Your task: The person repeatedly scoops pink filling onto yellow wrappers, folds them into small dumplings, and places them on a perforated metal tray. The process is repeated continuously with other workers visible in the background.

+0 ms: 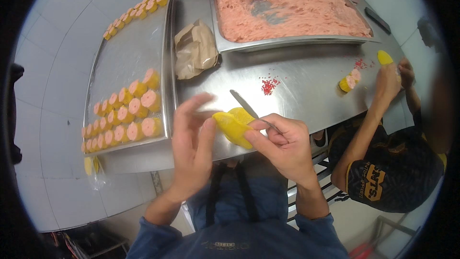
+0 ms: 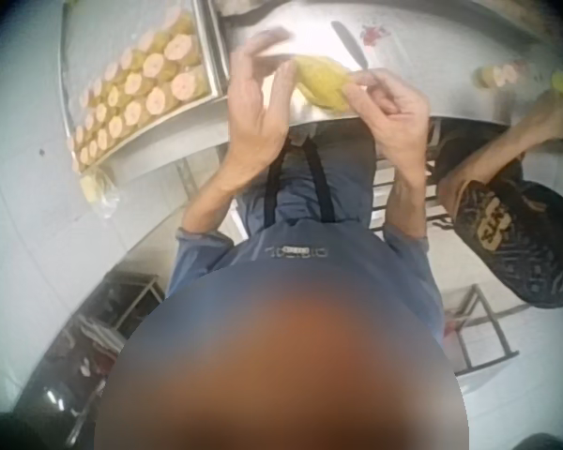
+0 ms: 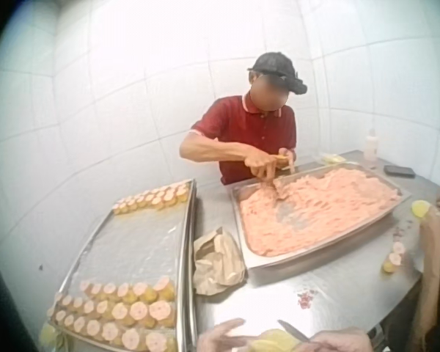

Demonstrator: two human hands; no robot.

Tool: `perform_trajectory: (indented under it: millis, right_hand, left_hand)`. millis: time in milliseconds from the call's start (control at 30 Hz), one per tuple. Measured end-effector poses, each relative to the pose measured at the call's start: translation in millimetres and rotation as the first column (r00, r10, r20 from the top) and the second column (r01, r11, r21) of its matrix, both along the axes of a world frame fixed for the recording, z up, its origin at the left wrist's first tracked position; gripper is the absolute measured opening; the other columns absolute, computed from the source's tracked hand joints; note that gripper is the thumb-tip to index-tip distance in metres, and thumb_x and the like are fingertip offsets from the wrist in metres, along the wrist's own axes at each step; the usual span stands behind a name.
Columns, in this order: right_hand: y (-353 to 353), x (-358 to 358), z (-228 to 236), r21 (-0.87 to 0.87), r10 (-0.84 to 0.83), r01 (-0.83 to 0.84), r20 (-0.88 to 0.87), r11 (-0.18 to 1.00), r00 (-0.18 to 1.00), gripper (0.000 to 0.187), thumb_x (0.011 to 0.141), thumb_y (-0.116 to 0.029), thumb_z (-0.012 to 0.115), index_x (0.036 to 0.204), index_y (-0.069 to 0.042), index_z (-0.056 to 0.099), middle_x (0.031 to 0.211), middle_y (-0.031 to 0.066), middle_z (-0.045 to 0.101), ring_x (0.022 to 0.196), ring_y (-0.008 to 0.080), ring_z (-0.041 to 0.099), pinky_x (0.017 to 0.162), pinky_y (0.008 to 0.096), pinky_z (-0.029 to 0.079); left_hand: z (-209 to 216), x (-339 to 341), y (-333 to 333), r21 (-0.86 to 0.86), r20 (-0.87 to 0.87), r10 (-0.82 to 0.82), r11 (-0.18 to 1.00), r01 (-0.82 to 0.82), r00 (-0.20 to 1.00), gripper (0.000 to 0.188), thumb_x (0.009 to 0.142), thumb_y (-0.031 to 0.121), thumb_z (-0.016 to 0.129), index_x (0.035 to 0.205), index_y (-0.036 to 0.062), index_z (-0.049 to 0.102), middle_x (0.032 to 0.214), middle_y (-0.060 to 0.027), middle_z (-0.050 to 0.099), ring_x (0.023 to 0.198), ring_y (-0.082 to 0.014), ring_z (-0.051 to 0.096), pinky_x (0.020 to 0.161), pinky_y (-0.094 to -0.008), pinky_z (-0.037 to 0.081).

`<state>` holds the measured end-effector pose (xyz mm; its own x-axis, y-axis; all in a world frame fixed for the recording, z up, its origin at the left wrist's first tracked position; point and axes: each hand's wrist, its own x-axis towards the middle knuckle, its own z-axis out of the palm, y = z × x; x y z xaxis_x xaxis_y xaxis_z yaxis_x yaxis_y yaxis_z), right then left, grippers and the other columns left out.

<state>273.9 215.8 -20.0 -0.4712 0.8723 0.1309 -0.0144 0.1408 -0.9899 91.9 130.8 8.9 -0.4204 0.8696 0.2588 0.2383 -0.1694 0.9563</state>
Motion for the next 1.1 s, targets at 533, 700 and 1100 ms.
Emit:
perform_trajectory:
  millis: [533, 700, 1100]
  right_hand:
    - [-5, -11, 1, 0.286, -0.102, 0.063, 0.123, 0.956, 0.987, 0.022, 0.087, -0.004, 0.087, 0.107, 0.0, 0.08, 0.072, -0.0032, 0.065, 0.054, -0.0034, 0.039, 0.048, 0.0207, 0.025]
    - [-6, -15, 4, 0.318, -0.092, 0.05, 0.118, 0.947, 0.989, 0.02, 0.089, -0.003, 0.084, 0.108, 0.002, 0.079, 0.073, -0.0023, 0.066, 0.053, -0.0033, 0.04, 0.047, 0.0206, 0.026]
    - [-6, -8, 7, 0.343, -0.022, -0.022, 0.124, 0.939, 0.992, 0.018, 0.09, 0.0, 0.083, 0.107, 0.002, 0.078, 0.086, 0.0039, 0.078, 0.055, -0.0035, 0.046, 0.047, 0.0191, 0.03]
  left_hand:
    - [-7, -3, -9, -0.044, -0.011, -0.128, 0.991, 0.128, 0.992, 0.013, 0.098, 0.002, 0.076, 0.109, -0.0033, 0.076, 0.103, -0.0107, 0.077, 0.09, -0.0141, 0.074, 0.079, -0.0282, 0.06]
    - [-6, -3, -11, -0.041, 0.068, -0.113, 0.992, 0.116, 0.991, 0.014, 0.098, 0.001, 0.076, 0.11, -0.0039, 0.076, 0.104, -0.0114, 0.077, 0.091, -0.0142, 0.075, 0.08, -0.0282, 0.061]
    - [-4, 1, -14, -0.149, 0.179, -0.104, 0.98, 0.132, 0.978, 0.017, 0.099, 0.001, 0.076, 0.115, -0.006, 0.075, 0.106, -0.0129, 0.08, 0.094, -0.0142, 0.077, 0.085, -0.0275, 0.062]
